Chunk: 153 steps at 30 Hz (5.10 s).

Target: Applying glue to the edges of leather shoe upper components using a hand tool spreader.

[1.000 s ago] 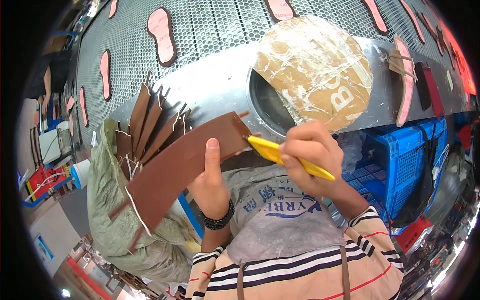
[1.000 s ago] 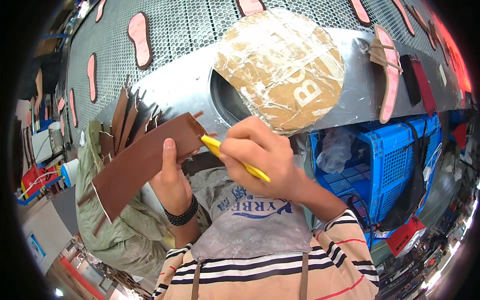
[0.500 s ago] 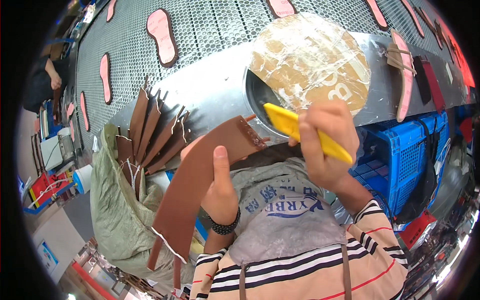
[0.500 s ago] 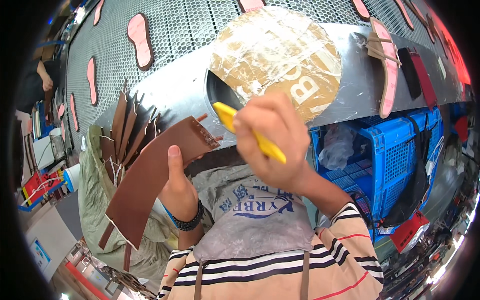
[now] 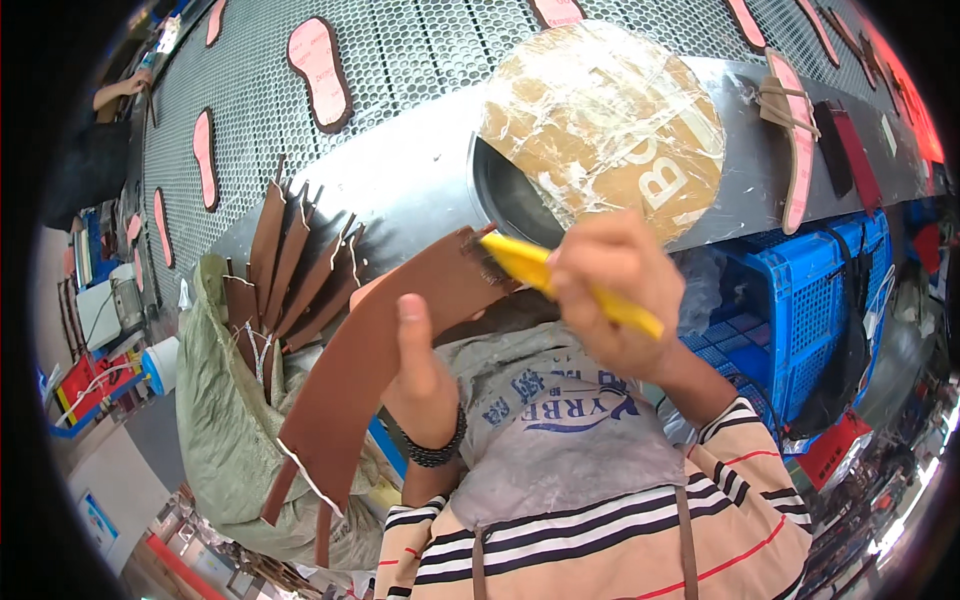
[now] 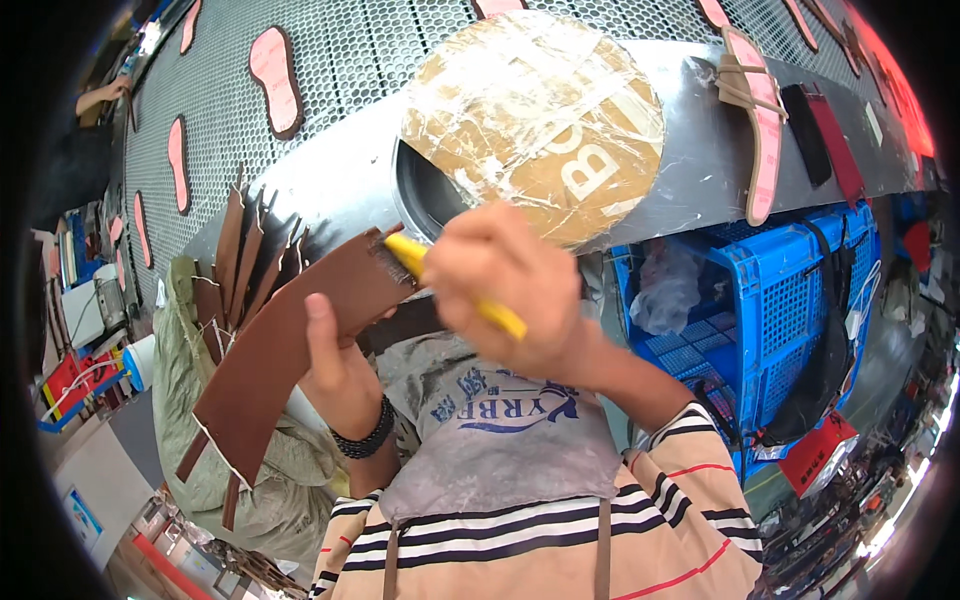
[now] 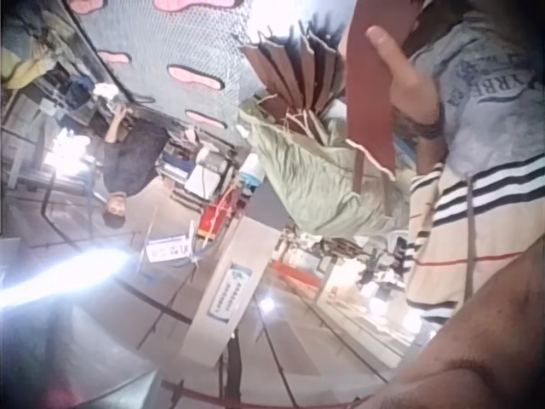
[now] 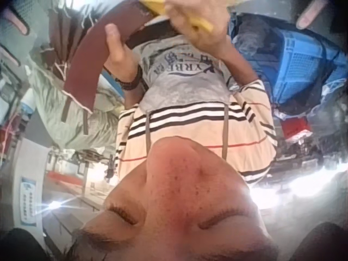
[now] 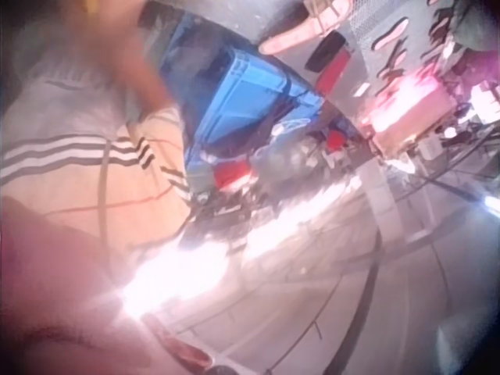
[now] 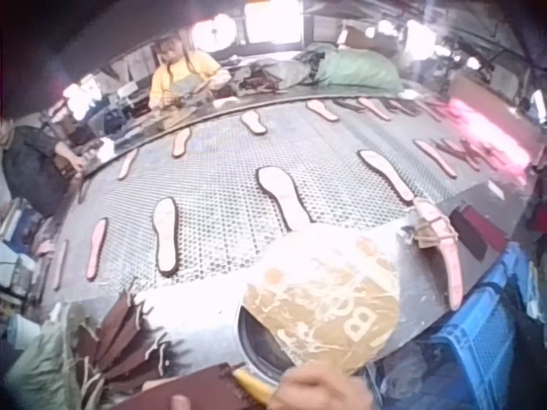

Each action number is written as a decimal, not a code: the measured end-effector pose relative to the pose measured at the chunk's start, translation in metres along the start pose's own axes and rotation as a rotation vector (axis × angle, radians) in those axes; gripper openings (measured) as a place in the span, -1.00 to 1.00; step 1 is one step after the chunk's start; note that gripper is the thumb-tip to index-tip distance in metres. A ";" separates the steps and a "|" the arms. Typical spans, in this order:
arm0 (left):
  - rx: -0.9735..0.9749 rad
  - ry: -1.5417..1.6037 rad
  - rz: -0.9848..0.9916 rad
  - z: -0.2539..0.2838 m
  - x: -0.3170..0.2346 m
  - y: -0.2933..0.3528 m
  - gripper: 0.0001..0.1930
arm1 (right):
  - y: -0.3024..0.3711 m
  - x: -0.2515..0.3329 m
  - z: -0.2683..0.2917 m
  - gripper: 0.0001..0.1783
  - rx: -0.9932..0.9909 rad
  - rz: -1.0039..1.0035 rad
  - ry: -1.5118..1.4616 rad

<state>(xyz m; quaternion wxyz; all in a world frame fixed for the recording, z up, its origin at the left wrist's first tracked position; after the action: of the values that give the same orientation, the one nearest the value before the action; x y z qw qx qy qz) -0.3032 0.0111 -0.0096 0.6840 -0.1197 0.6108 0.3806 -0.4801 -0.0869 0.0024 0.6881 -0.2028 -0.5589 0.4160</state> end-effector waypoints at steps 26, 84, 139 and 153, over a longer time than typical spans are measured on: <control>1.139 -0.013 0.936 0.036 0.004 -0.058 -0.17 | 0.011 -0.044 0.012 -0.93 0.101 -0.493 -0.142; 1.107 0.208 0.723 0.005 -0.014 -0.035 -0.27 | -0.021 -0.021 0.024 -0.77 -0.112 0.065 -0.004; -0.461 -1.082 -0.619 0.201 0.007 -0.172 -0.89 | 0.035 0.004 0.062 -0.92 -0.385 -0.281 -0.276; 0.614 0.875 -0.260 0.078 -0.058 -0.042 -0.38 | 0.021 -0.012 0.018 -0.95 -0.113 -0.565 -0.089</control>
<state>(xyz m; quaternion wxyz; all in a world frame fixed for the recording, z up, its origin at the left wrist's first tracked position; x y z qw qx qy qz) -0.2153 0.0096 0.0492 0.4111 -0.1361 0.9013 0.0117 -0.5044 -0.0877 -0.0153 0.7390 -0.0588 -0.6453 0.1846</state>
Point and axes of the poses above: each hand's wrist, its own y-axis away from the middle knuckle, its own z-axis out of the back of the hand, x = y × z, the point moved 3 cm from there along -y, towards the middle knuckle, and after that the axes turned 14 degrees about z, right-handed, at the moved point
